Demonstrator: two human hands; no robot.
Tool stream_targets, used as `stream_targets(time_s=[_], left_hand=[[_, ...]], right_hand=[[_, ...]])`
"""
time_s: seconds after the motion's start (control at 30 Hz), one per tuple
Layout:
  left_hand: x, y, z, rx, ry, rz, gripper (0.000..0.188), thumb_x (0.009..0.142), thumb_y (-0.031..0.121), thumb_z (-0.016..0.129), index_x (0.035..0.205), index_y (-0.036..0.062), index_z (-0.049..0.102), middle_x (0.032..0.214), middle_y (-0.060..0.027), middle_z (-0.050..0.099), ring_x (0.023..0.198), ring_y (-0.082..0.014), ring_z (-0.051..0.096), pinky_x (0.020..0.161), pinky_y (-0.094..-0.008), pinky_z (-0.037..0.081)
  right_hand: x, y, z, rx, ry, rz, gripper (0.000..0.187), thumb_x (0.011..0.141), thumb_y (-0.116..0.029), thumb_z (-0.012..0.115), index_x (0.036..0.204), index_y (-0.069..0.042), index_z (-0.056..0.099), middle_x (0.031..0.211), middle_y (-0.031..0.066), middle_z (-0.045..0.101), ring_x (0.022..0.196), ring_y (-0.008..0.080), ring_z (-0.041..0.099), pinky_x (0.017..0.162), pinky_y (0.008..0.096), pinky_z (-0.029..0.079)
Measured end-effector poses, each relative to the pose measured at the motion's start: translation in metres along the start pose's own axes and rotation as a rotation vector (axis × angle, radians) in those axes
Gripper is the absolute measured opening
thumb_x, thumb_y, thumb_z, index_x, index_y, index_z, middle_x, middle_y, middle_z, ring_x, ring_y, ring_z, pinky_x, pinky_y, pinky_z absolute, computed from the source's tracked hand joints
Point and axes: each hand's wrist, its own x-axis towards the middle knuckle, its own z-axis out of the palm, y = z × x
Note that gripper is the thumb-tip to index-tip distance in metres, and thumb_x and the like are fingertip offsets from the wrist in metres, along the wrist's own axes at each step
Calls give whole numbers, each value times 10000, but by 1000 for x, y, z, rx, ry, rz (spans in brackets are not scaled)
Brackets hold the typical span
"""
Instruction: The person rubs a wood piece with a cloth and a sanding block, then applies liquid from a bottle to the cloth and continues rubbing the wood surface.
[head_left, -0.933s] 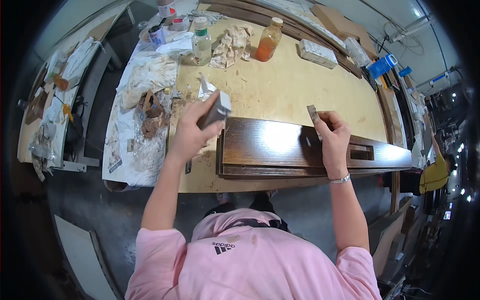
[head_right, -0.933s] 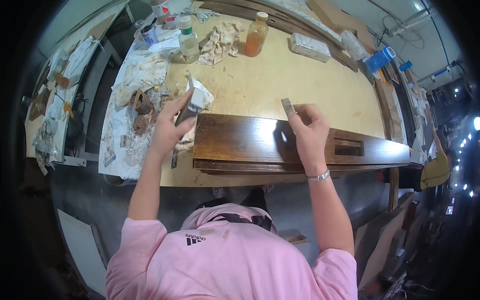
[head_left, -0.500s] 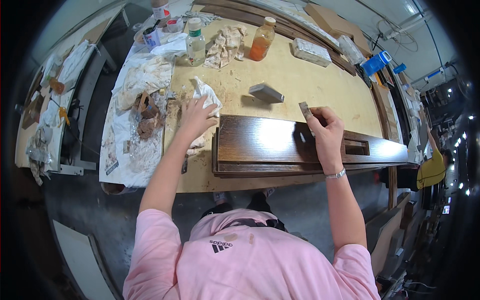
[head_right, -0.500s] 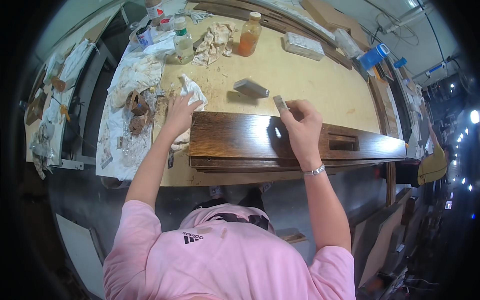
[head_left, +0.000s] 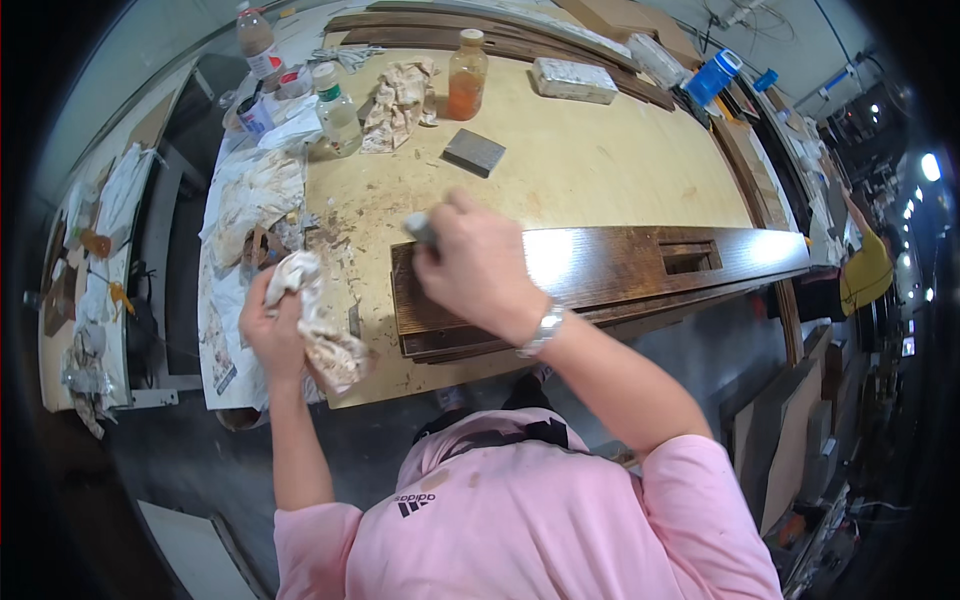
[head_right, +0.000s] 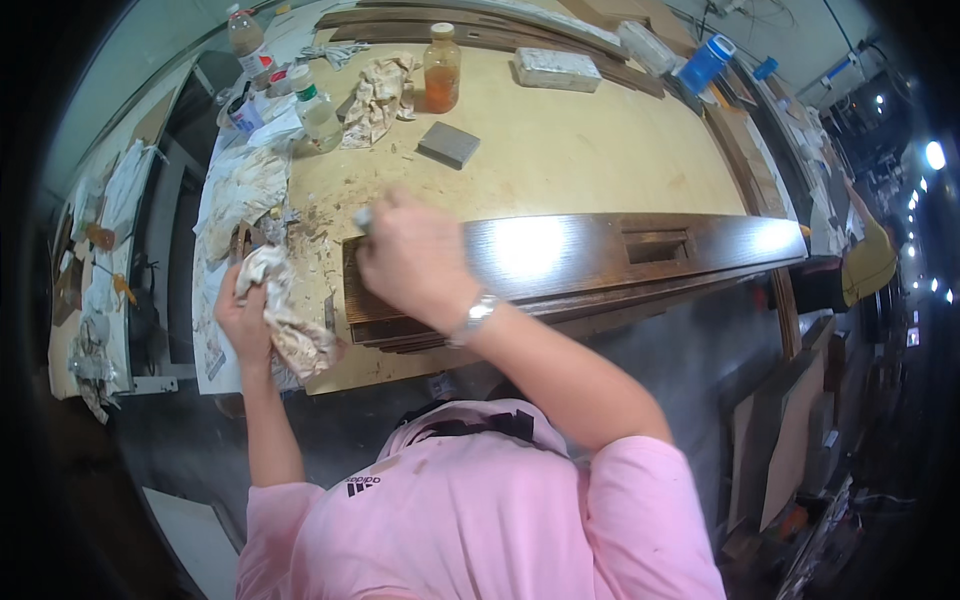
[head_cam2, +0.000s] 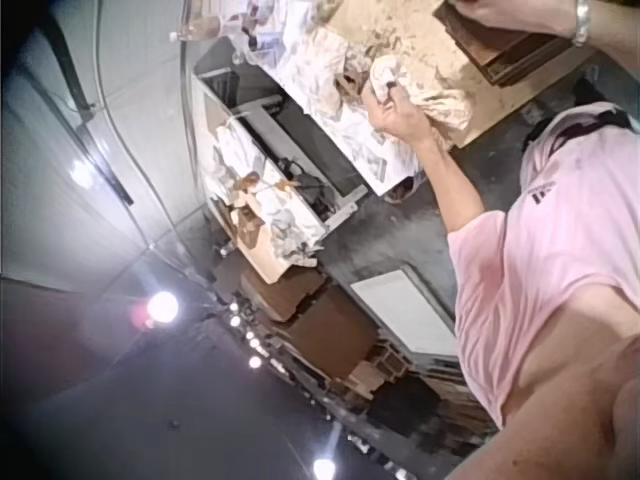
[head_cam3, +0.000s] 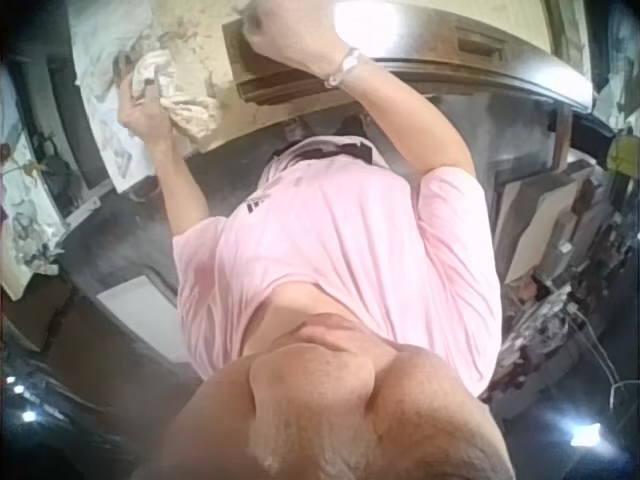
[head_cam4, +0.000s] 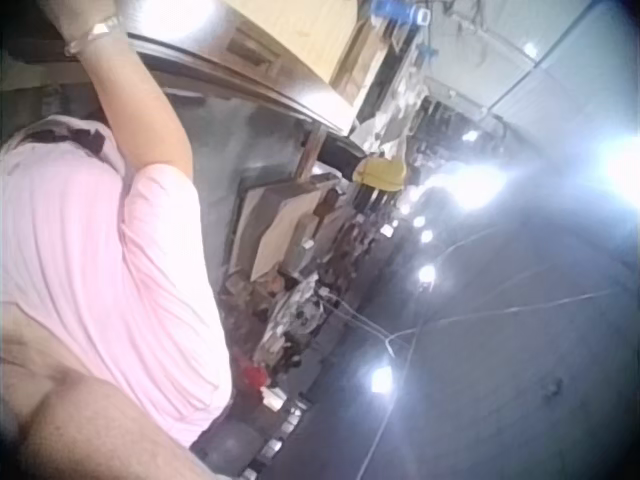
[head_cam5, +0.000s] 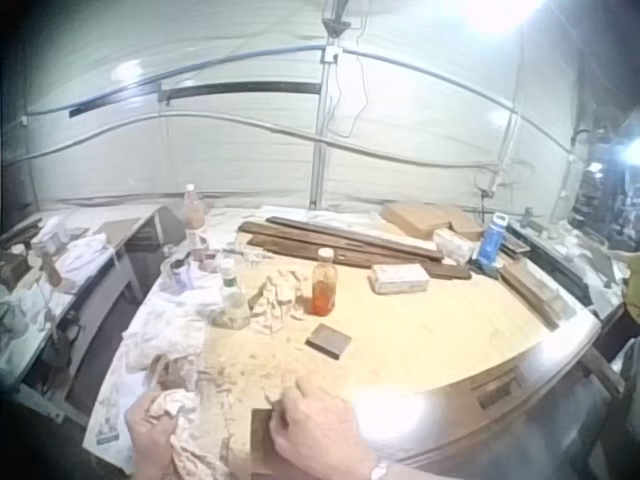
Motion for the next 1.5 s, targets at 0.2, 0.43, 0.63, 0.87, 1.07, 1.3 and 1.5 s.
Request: stream_targets(time_s=[0.2, 0.43, 0.63, 0.87, 1.07, 1.3, 1.5], left_hand=[[-24, -1, -84, 8, 154, -128, 242, 887, -11, 599, 1122, -60, 625, 1027, -53, 651, 908, -114, 589, 832, -264, 474], [13, 114, 7, -119, -144, 141, 271, 896, -10, 629, 1158, -78, 618, 1069, -82, 665, 951, -134, 622, 882, -272, 479], [24, 149, 147, 589, -1101, 526, 830, 712, 283, 845, 1408, 20, 477, 1365, -250, 512, 1252, -418, 487, 1076, -475, 394], [-5, 136, 171, 611, -1004, 689, 880, 642, 328, 878, 1380, 19, 510, 1378, -230, 483, 1221, -414, 484, 1042, -498, 396], [-5, 132, 169, 592, -996, 759, 862, 581, 304, 874, 1328, 13, 555, 1343, -243, 505, 1157, -435, 513, 982, -505, 418], [-8, 133, 174, 625, -1006, 677, 862, 556, 305, 871, 1316, 27, 572, 1384, -251, 511, 1192, -468, 516, 1011, -522, 427], [-7, 140, 175, 741, -991, 611, 879, 553, 364, 857, 1310, 11, 580, 1392, -217, 529, 1224, -456, 516, 1031, -518, 418]], right_hand=[[-57, 156, -129, -393, 104, 322, 147, 835, -160, 684, 834, -16, 651, 857, 159, 651, 729, 368, 660, 659, 459, 522], [-37, 118, -113, -251, 157, 367, 213, 843, -219, 678, 791, -16, 643, 841, 210, 654, 790, 404, 653, 715, 471, 528], [-33, 110, -99, -217, 37, 292, 210, 839, -228, 662, 804, -21, 677, 894, 168, 664, 791, 381, 664, 754, 456, 547], [-67, 173, -167, -325, 123, 496, 233, 833, -267, 685, 847, -36, 718, 907, 153, 683, 831, 359, 673, 765, 442, 540], [-90, 217, -189, -420, 172, 573, 202, 812, -254, 660, 797, -53, 673, 854, 148, 670, 817, 366, 673, 744, 470, 545], [-85, 246, -206, -400, 28, 428, 214, 800, -275, 654, 816, -66, 696, 885, 144, 687, 848, 347, 676, 770, 437, 547], [-110, 362, -307, -482, 17, 731, 263, 836, -312, 657, 853, -58, 722, 846, 167, 712, 819, 364, 702, 741, 464, 559]])
